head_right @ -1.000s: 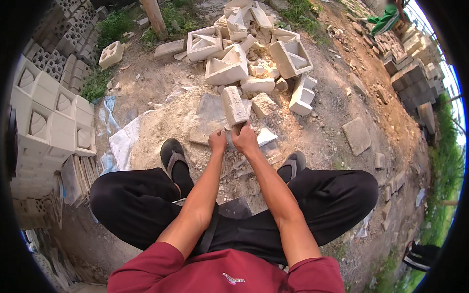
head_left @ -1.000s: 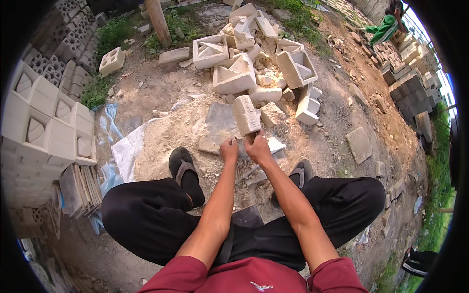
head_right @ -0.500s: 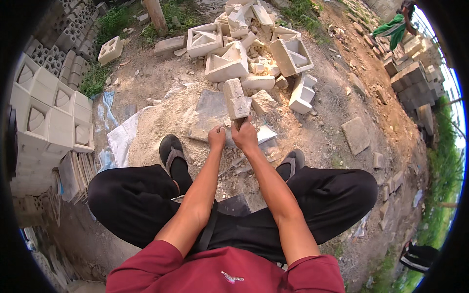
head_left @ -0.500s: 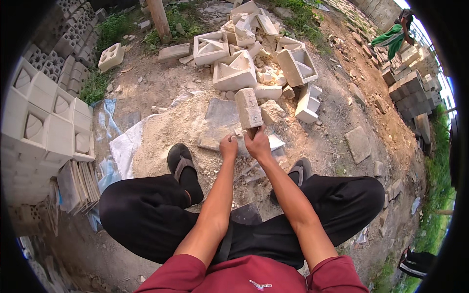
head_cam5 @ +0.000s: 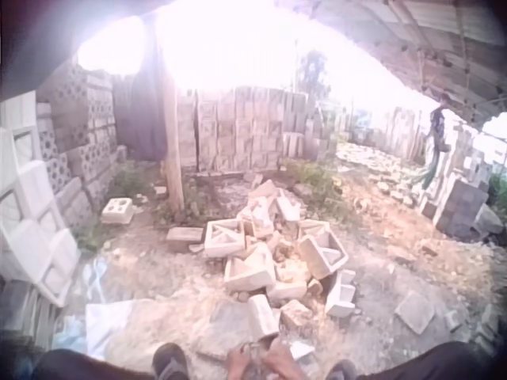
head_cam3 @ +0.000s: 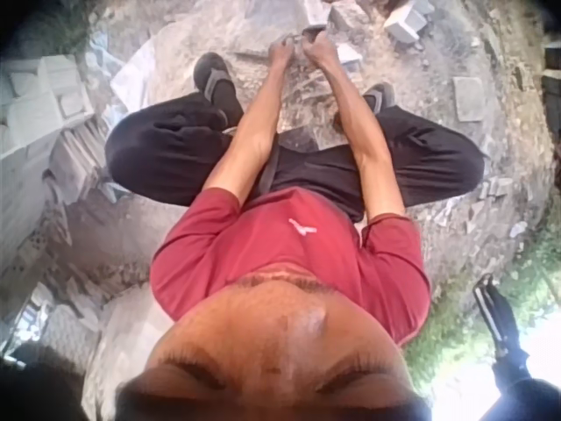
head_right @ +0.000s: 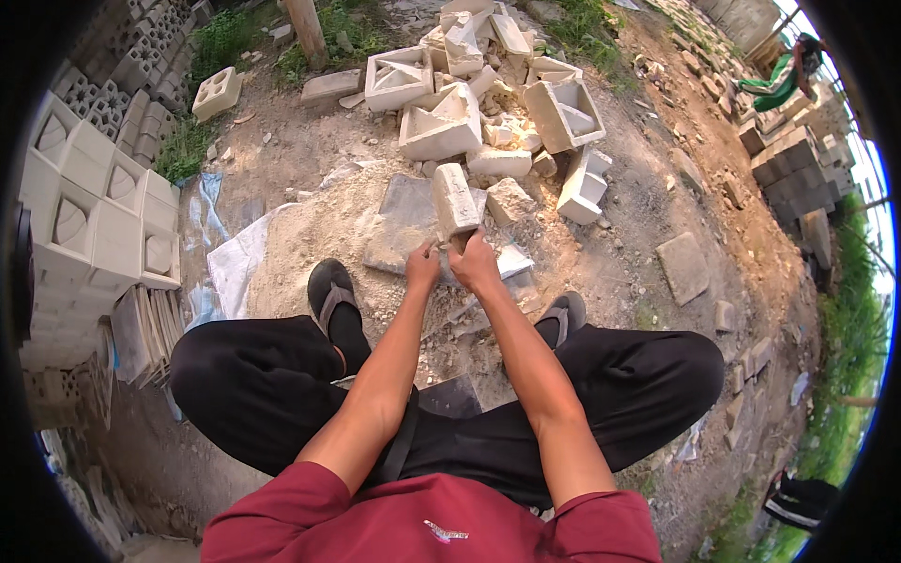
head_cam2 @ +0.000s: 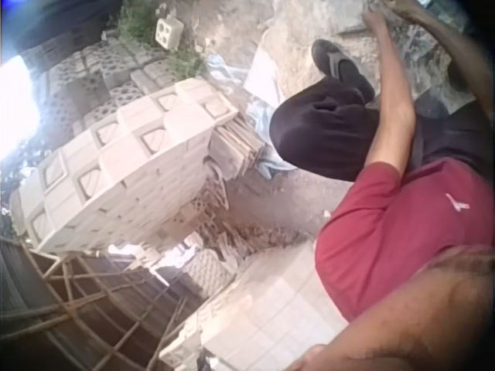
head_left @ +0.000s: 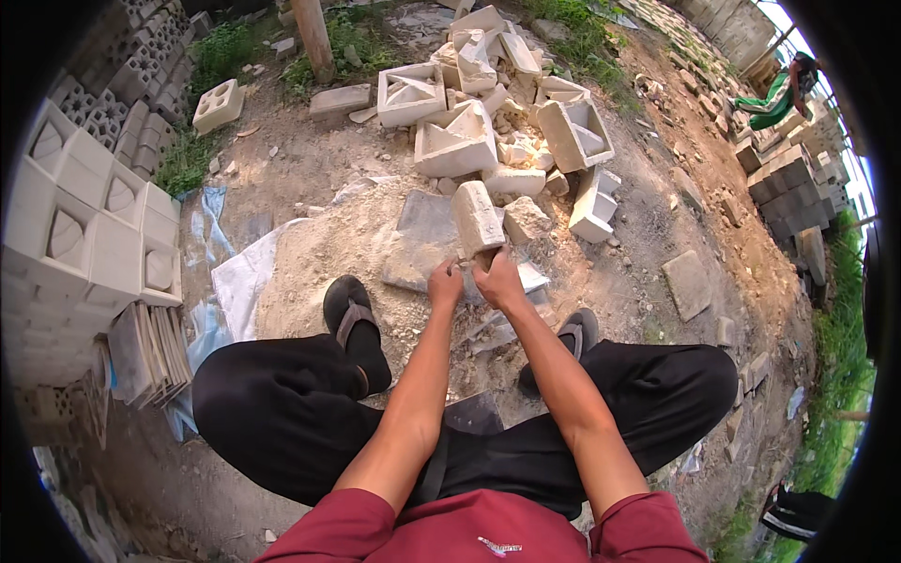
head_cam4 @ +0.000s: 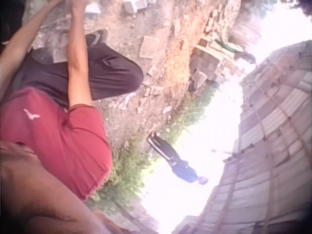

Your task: The person uses a hammer to strike a concrete block held by hand, breaking off small pieces over a pile of sand.

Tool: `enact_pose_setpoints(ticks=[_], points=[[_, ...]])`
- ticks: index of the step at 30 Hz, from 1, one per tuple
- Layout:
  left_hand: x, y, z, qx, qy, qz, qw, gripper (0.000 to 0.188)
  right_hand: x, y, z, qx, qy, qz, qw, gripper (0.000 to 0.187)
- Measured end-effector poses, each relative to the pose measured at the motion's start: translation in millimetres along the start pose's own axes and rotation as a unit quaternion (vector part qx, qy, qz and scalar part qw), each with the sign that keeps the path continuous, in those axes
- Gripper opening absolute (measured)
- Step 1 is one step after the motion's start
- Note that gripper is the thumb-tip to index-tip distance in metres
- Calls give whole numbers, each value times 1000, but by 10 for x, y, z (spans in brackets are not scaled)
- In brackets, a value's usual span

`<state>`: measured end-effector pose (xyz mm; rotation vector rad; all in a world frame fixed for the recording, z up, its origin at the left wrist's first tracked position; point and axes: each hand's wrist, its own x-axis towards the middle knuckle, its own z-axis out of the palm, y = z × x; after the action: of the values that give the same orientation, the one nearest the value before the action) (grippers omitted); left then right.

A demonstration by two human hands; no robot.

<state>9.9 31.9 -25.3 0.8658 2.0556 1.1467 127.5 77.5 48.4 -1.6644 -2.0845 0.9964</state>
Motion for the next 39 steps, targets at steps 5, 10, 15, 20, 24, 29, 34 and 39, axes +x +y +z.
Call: enact_pose_setpoints(ticks=[5,10,15,20,24,29,34,39], points=[[89,-176,15,7,10,10,1000,36,-114,-160,126,-17,68,-28,997,77],[101,-180,54,-17,-12,-10,1000,37,-85,19,84,-67,-33,45,996,83],[91,-237,7,21,-18,9,1000,36,-64,-216,-48,5,36,4,999,72],[11,-59,83,-17,30,55,998,33,-86,-88,74,19,135,-36,990,72],[16,-36,-4,18,9,5,1000,33,-155,88,146,-109,-27,27,993,81],[15,-72,-43,72,-16,5,997,34,-3,9,8,-37,11,1,999,79],[-49,-183,-49,50,43,26,997,32,-92,-216,111,27,71,-4,997,82],[-35,53,102,17,2,24,1000,35,-10,323,160,-135,-4,-47,990,79]])
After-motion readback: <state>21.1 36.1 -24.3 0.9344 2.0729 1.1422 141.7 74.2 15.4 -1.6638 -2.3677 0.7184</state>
